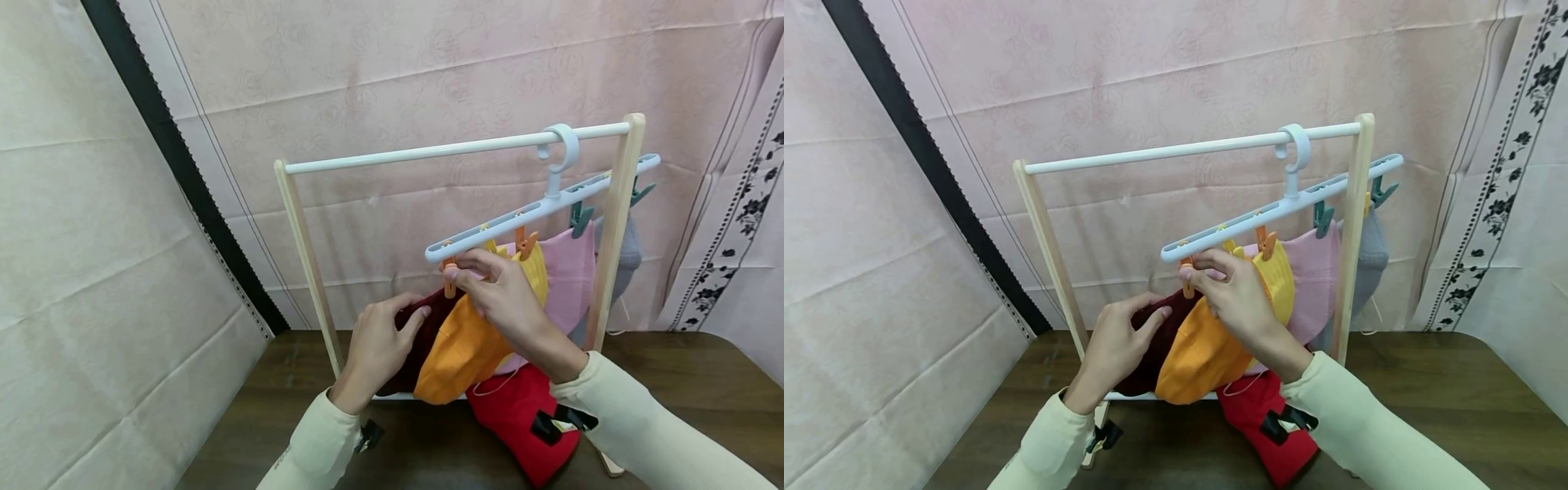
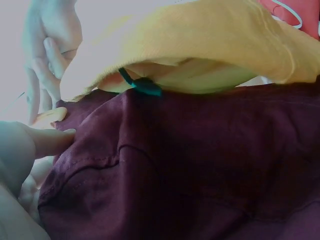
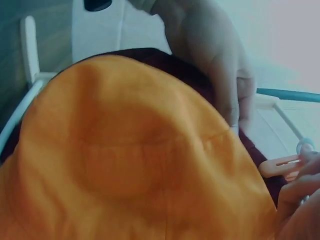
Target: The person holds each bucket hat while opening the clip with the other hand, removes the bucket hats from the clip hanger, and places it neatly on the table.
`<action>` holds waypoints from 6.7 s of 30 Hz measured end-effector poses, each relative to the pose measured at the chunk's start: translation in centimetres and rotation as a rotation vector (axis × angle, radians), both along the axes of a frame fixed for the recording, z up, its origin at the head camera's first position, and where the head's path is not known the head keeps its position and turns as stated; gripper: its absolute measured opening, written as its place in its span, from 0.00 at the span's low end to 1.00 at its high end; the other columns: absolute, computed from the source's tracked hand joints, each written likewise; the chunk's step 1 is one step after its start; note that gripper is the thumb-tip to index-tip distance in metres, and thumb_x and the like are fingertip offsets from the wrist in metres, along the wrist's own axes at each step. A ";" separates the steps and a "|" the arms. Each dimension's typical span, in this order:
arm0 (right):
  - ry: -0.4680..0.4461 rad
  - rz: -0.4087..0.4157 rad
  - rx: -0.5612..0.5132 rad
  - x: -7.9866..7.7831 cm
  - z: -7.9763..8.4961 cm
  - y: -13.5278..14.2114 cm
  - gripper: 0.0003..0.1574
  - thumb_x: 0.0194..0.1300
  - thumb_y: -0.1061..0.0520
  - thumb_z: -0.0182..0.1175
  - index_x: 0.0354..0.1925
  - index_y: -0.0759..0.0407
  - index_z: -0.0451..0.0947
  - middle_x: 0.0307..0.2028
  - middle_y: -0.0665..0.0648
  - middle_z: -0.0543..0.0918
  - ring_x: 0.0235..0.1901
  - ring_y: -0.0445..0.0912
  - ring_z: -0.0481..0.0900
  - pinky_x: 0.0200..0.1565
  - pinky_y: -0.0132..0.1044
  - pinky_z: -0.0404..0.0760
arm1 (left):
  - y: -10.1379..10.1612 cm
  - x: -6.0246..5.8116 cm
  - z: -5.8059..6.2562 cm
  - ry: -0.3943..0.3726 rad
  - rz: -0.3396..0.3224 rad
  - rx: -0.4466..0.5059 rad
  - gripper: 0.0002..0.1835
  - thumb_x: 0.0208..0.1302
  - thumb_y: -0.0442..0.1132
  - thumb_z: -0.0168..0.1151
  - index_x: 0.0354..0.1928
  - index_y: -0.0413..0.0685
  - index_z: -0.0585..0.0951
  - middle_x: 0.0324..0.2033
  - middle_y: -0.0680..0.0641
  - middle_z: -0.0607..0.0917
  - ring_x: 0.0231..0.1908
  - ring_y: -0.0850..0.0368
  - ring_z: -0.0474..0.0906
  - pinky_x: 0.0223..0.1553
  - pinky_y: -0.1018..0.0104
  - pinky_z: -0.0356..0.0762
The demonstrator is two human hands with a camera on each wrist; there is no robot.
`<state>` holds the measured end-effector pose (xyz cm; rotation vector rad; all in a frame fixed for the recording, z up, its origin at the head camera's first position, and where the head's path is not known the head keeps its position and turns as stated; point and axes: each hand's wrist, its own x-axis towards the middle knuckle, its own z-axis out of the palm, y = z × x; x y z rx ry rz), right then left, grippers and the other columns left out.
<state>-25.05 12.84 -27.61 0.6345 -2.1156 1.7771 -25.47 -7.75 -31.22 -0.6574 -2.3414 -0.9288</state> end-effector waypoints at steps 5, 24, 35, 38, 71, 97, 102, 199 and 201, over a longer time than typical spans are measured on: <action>-0.046 -0.005 -0.044 0.0 0.3 -0.1 0.20 0.77 0.54 0.64 0.62 0.62 0.83 0.43 0.46 0.90 0.18 0.39 0.63 0.22 0.29 0.66 | -0.5 0.0 -0.1 -0.007 -0.023 -0.030 0.06 0.74 0.43 0.68 0.46 0.55 0.90 0.38 0.54 0.92 0.33 0.60 0.84 0.33 0.65 0.79; 0.294 -0.095 -0.130 2.0 -3.4 -2.0 0.40 0.74 0.66 0.64 0.75 0.61 0.57 0.65 0.58 0.73 0.27 0.47 0.84 0.16 0.35 0.78 | -5.1 0.1 0.1 -0.074 0.022 0.046 0.06 0.75 0.44 0.67 0.47 0.58 0.90 0.39 0.56 0.91 0.33 0.61 0.81 0.40 0.58 0.79; 0.962 -0.128 0.202 2.9 -8.7 -3.7 0.28 0.80 0.54 0.58 0.60 0.78 0.64 0.63 0.76 0.62 0.50 0.55 0.79 0.33 0.30 0.87 | -7.2 0.8 1.8 0.004 0.005 0.140 0.09 0.74 0.41 0.68 0.52 0.54 0.90 0.46 0.53 0.91 0.37 0.59 0.82 0.41 0.58 0.80; 0.985 -0.096 0.348 2.9 -9.3 -3.6 0.22 0.82 0.54 0.54 0.57 0.74 0.72 0.58 0.71 0.73 0.44 0.51 0.83 0.36 0.28 0.86 | -7.6 0.8 2.1 -0.007 -0.002 0.134 0.08 0.75 0.41 0.68 0.51 0.54 0.90 0.45 0.53 0.91 0.36 0.58 0.82 0.40 0.60 0.79; -0.093 0.120 0.360 -0.5 -10.0 -5.0 0.45 0.73 0.58 0.68 0.80 0.58 0.60 0.73 0.62 0.73 0.63 0.54 0.79 0.51 0.46 0.87 | -10.4 1.3 5.4 -0.158 -0.107 0.224 0.09 0.76 0.42 0.66 0.49 0.48 0.89 0.33 0.49 0.88 0.34 0.57 0.80 0.38 0.67 0.77; -0.514 0.456 0.025 1.0 -14.7 -3.9 0.22 0.80 0.63 0.56 0.65 0.74 0.71 0.46 0.62 0.89 0.39 0.48 0.88 0.36 0.46 0.89 | -9.4 -1.5 -0.3 0.000 0.087 0.141 0.22 0.76 0.40 0.64 0.69 0.47 0.79 0.58 0.44 0.86 0.55 0.49 0.83 0.57 0.52 0.78; -0.525 0.442 -0.025 1.8 -14.5 -4.2 0.22 0.81 0.62 0.54 0.65 0.74 0.68 0.45 0.62 0.88 0.36 0.50 0.88 0.32 0.51 0.89 | -8.5 -1.0 -1.0 0.022 0.063 -0.077 0.34 0.70 0.42 0.71 0.75 0.48 0.72 0.63 0.42 0.82 0.58 0.45 0.80 0.57 0.45 0.79; -0.062 0.179 1.395 3.0 -17.1 -2.3 0.38 0.69 0.42 0.71 0.74 0.38 0.74 0.73 0.59 0.73 0.71 0.60 0.70 0.67 0.60 0.74 | -4.3 -4.5 -12.7 -0.506 0.101 -0.914 0.42 0.78 0.68 0.49 0.84 0.55 0.57 0.82 0.43 0.59 0.81 0.38 0.53 0.77 0.37 0.53; -0.069 0.180 1.413 3.1 -17.2 -2.3 0.38 0.69 0.41 0.70 0.75 0.37 0.73 0.74 0.58 0.72 0.73 0.60 0.67 0.68 0.60 0.72 | -3.8 -3.4 -12.4 -0.442 0.149 -1.005 0.42 0.77 0.67 0.52 0.83 0.53 0.61 0.80 0.44 0.62 0.80 0.41 0.56 0.77 0.40 0.56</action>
